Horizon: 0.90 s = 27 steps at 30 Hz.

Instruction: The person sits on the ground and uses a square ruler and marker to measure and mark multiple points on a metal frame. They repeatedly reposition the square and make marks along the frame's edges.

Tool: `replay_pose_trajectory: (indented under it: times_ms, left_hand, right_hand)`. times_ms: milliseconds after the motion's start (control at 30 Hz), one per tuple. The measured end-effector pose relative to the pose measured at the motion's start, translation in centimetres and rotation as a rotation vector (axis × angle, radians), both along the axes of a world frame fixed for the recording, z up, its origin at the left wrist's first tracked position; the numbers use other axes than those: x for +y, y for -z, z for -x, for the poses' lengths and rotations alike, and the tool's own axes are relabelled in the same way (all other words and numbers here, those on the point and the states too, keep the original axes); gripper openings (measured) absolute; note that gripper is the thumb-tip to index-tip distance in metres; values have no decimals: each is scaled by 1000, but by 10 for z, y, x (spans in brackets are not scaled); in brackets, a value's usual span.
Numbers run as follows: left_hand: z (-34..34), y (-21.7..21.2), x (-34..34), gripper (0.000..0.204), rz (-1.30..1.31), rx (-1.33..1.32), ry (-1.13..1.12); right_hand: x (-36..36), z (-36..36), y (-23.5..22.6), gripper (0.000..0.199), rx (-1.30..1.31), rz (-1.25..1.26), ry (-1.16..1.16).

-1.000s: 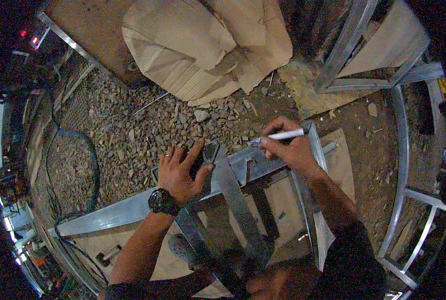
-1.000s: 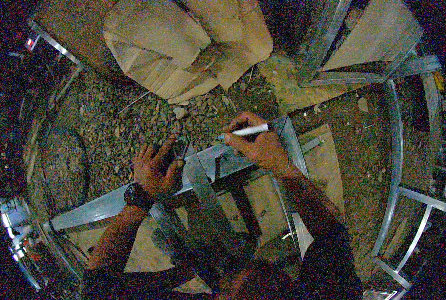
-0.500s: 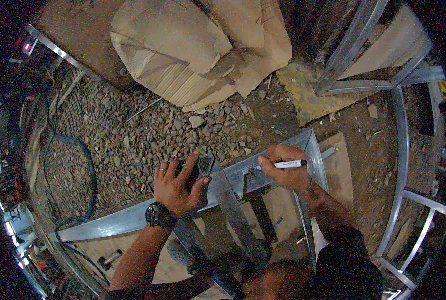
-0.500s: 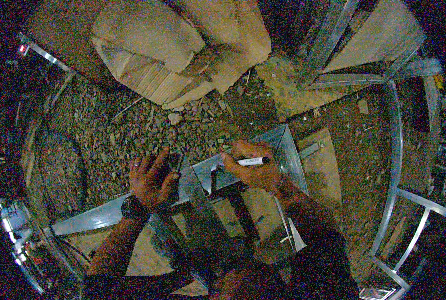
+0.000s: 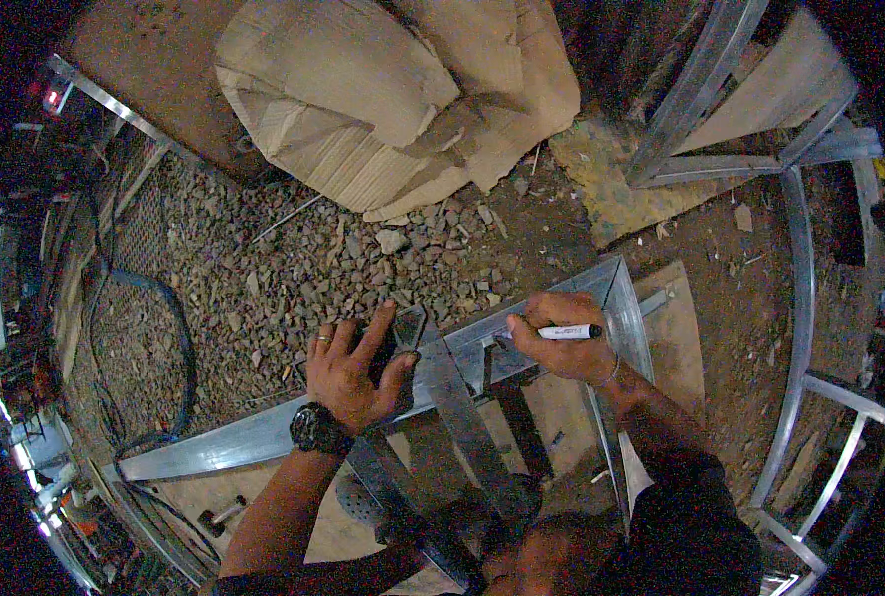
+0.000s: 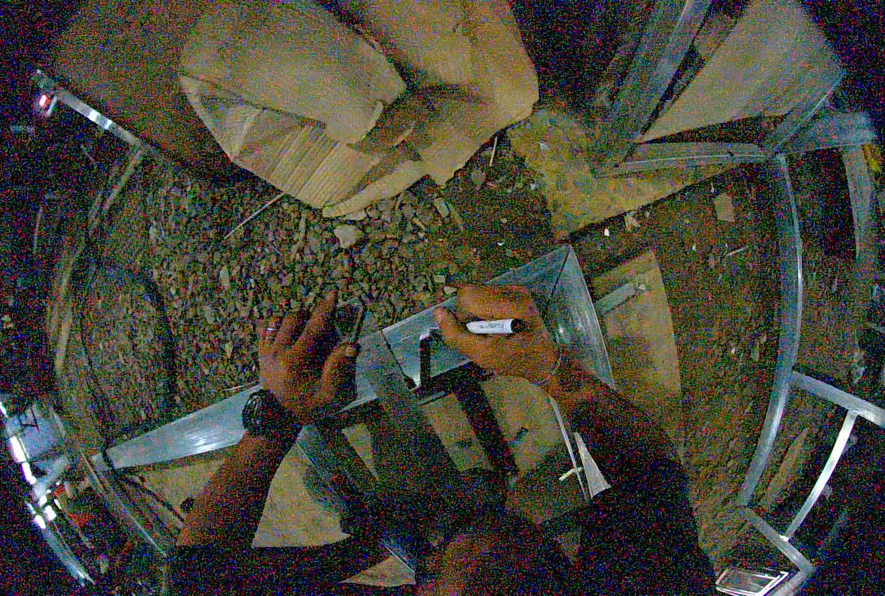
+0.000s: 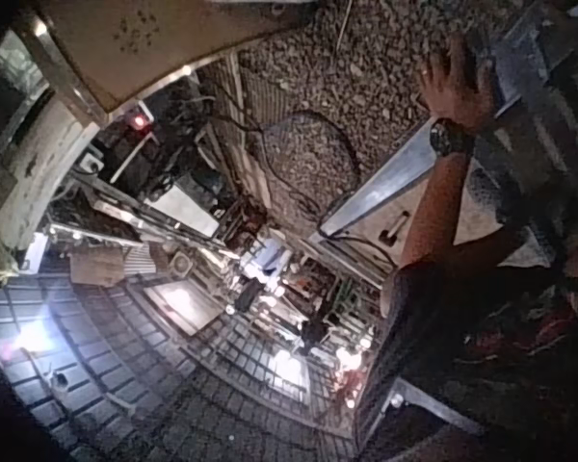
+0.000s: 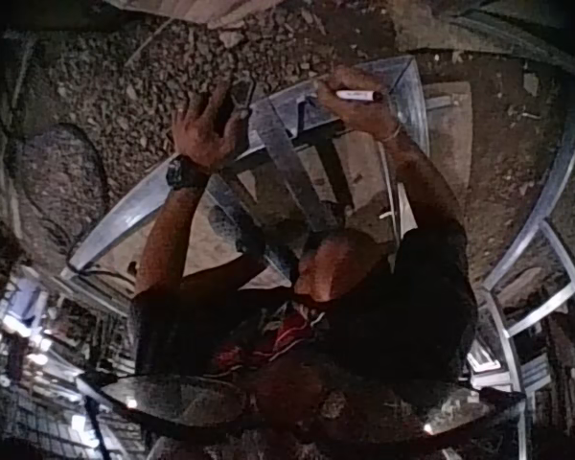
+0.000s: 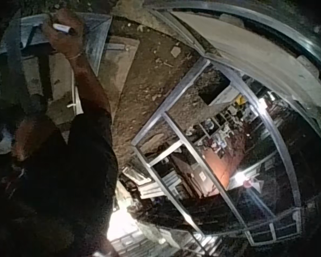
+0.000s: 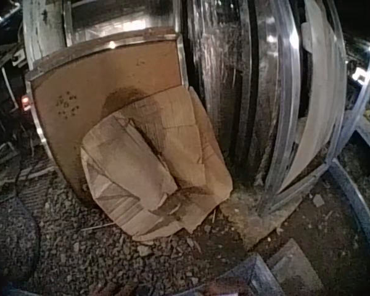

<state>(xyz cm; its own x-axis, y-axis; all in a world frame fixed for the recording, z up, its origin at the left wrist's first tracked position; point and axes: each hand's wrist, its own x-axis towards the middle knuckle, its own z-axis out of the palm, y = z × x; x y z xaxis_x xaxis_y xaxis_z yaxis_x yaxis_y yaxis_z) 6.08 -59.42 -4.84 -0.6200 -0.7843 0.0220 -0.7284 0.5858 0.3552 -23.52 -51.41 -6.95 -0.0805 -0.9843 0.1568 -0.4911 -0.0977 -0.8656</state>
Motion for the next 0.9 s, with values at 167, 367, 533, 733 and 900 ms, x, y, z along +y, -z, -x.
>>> replay_pose_trajectory:
  times_ms: [167,367,533,733,900]
  left_hand:
    - [0,0,1,68,-17,12,-8]
    - [0,6,0,66,52,33,11]
    - [-1,0,1,66,-14,9,-13]
    - [0,3,1,66,-24,3,-9]
    - [-3,5,2,66,-27,-14,-10]
  right_hand:
    - [-3,-2,-2,30,5,71,2]
    - [1,1,6,29,-63,27,-9]
    - [-1,3,0,25,45,-23,-40]
    - [10,10,2,27,-492,-301,178]
    - [19,-6,-13,37,-132,33,-137]
